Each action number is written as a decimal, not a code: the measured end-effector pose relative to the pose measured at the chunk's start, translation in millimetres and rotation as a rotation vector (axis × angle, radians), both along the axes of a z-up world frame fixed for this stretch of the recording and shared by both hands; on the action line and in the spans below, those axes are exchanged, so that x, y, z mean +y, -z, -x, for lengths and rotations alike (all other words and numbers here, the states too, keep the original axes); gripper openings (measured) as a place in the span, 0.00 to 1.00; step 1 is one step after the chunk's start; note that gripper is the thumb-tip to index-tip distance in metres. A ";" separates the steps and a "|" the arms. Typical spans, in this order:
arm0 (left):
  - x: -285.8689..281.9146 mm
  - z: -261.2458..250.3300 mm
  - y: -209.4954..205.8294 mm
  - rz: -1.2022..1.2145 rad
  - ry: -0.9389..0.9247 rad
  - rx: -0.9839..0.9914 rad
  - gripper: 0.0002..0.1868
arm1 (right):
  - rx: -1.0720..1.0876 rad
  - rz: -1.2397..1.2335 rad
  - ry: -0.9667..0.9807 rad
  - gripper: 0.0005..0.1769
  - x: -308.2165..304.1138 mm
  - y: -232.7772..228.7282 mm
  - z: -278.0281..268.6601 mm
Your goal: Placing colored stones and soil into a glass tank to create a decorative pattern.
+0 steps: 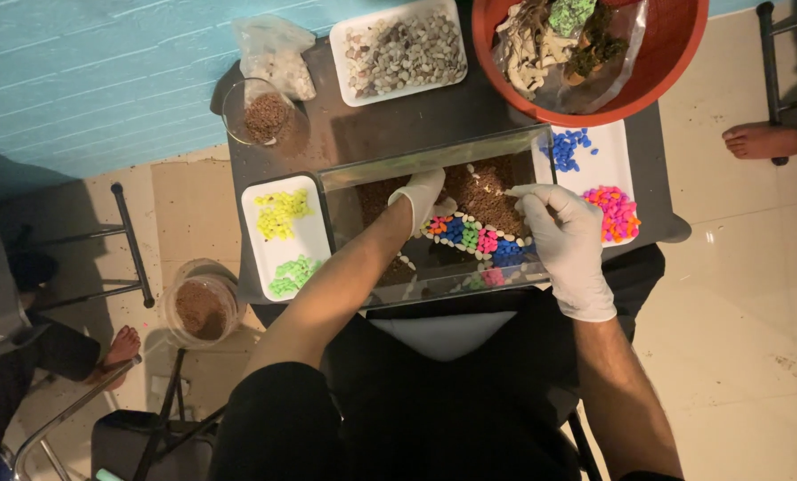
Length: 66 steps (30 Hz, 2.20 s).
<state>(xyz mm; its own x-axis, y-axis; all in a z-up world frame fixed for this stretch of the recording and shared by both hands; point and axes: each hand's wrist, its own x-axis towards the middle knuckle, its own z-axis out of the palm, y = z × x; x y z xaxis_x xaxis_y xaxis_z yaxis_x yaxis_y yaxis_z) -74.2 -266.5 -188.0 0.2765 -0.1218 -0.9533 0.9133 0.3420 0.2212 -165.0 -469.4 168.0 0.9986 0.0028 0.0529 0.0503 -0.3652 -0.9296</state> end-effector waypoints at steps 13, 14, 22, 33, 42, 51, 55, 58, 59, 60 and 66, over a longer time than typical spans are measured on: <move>12.5 21.9 -42.6 -0.049 1.127 -0.309 0.46 | 0.018 -0.015 -0.010 0.10 -1.4 1.5 0.9; 0.8 7.3 8.5 -0.076 1.174 -0.270 0.43 | 0.021 -0.012 -0.011 0.10 -1.2 0.9 1.1; -15.5 -0.9 -86.7 -0.016 0.159 -0.121 0.49 | 0.073 -0.049 0.027 0.09 -1.5 3.5 0.3; -20.3 45.1 -319.9 0.046 0.131 -0.352 0.43 | 0.005 0.001 0.029 0.09 -0.7 7.6 0.2; 90.9 133.2 -432.7 -0.275 -0.043 -0.748 0.17 | -0.013 0.101 -0.028 0.07 5.0 -0.7 -3.8; 190.9 202.3 -386.8 -0.203 -0.880 -0.607 0.18 | -0.025 0.083 -0.143 0.10 79.4 -46.2 -42.6; 183.8 206.6 -361.9 -0.161 -0.907 -0.547 0.23 | -0.228 0.154 -0.387 0.11 152.0 -63.5 -71.9; 182.2 194.1 -346.3 -0.146 -0.903 -0.481 0.19 | -0.303 0.171 -0.544 0.10 208.9 -40.0 -102.2; 184.0 188.1 -338.9 -0.141 -0.903 -0.449 0.16 | -0.343 0.158 -0.615 0.08 228.2 -27.8 -114.3; 184.3 179.2 -344.2 -0.140 -0.913 -0.454 0.16 | -0.349 0.159 -0.624 0.08 246.9 -19.4 -124.1; 195.2 112.9 -331.7 -0.224 -0.828 -0.625 0.13 | -0.263 0.346 -0.734 0.09 340.7 61.5 -178.8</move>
